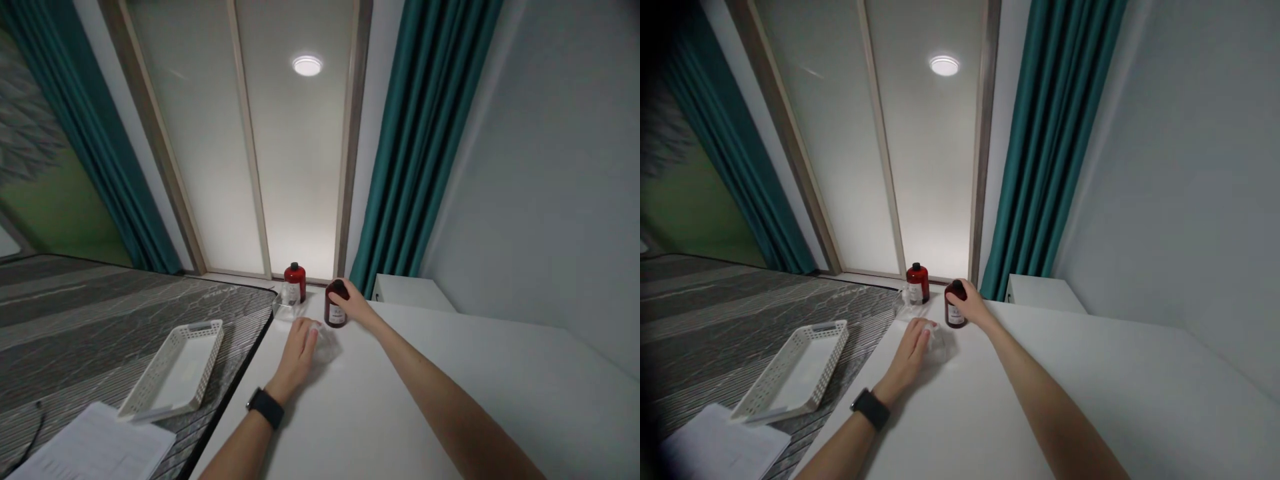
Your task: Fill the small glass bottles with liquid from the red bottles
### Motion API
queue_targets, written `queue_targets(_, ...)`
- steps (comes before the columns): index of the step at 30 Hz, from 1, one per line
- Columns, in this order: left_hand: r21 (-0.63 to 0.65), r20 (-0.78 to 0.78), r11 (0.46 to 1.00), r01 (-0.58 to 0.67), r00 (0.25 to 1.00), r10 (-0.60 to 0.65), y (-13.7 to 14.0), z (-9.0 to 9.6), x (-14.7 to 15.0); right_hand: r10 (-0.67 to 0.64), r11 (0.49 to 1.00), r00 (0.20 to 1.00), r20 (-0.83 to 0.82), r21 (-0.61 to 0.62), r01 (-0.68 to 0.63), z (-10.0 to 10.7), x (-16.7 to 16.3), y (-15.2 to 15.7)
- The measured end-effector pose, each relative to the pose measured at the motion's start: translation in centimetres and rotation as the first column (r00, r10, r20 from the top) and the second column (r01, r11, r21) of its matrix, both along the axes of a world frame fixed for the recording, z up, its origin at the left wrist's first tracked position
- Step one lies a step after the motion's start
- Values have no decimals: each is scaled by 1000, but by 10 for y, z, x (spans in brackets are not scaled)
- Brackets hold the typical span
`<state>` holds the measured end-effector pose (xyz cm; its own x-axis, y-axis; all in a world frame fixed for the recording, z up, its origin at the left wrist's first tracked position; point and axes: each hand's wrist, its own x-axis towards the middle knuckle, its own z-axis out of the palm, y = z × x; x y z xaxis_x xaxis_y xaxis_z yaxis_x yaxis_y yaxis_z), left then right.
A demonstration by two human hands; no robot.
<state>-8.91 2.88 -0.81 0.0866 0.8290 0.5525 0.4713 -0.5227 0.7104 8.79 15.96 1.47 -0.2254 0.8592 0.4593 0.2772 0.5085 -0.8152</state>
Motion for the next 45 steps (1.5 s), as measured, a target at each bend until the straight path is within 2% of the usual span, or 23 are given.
queue_targets(8, 52, -40, 997, 58, 998, -56, -4, -1, 3, -64, 997, 998, -21, -50, 62, 1, 63, -80)
queue_targets(14, 54, -62, 998, -9, 998, 12, 5, -15, 3, -85, 995, 995, -58, -61, 82, -1, 91, -136)
queue_targets(18, 51, -37, 996, -70, 997, 72, 15, -28, 1, -82, 993, 984, -159, -93, 68, -5, 98, -158)
queue_targets(23, 33, -74, 995, -97, 992, 99, 22, -38, 1, 18, 991, 983, -181, -126, -42, -3, 101, -171)
queue_targets(25, 84, -101, 984, -155, 981, 163, 20, -34, 2, 85, 988, 982, -168, -111, -105, -1, 104, -177)
queue_targets(27, 198, -114, 953, -230, 960, 255, 14, -26, 3, 143, 983, 977, -158, -94, -160, 0, 106, -183)
queue_targets(30, 415, -98, 882, -225, 952, 289, -4, -8, 10, 198, 973, 968, -155, -87, -213, -3, 106, -189)
queue_targets(32, 471, -99, 864, -175, 963, 250, -18, 6, 19, 213, 966, 962, -169, -109, -233, -5, 104, -190)
queue_targets(34, 444, -130, 893, -71, 981, 142, -30, 21, 31, 219, 956, 958, -187, -155, -249, -6, 102, -190)
queue_targets(37, 302, -177, 935, 186, 975, -137, -38, 46, 53, 301, 898, 916, -266, -243, -366, -5, 100, -190)
queue_targets(39, 158, -174, 921, 357, 928, -330, -38, 61, 67, 382, 829, 853, -356, -276, -487, -4, 101, -189)
queue_targets(41, 48, -153, 889, 455, 883, -444, -37, 70, 81, 421, 792, 812, -405, -273, -546, -2, 103, -188)
queue_targets(45, 18, -67, 865, 502, 864, -500, -37, 67, 98, 430, 818, 828, -360, -232, -526, -1, 105, -185)
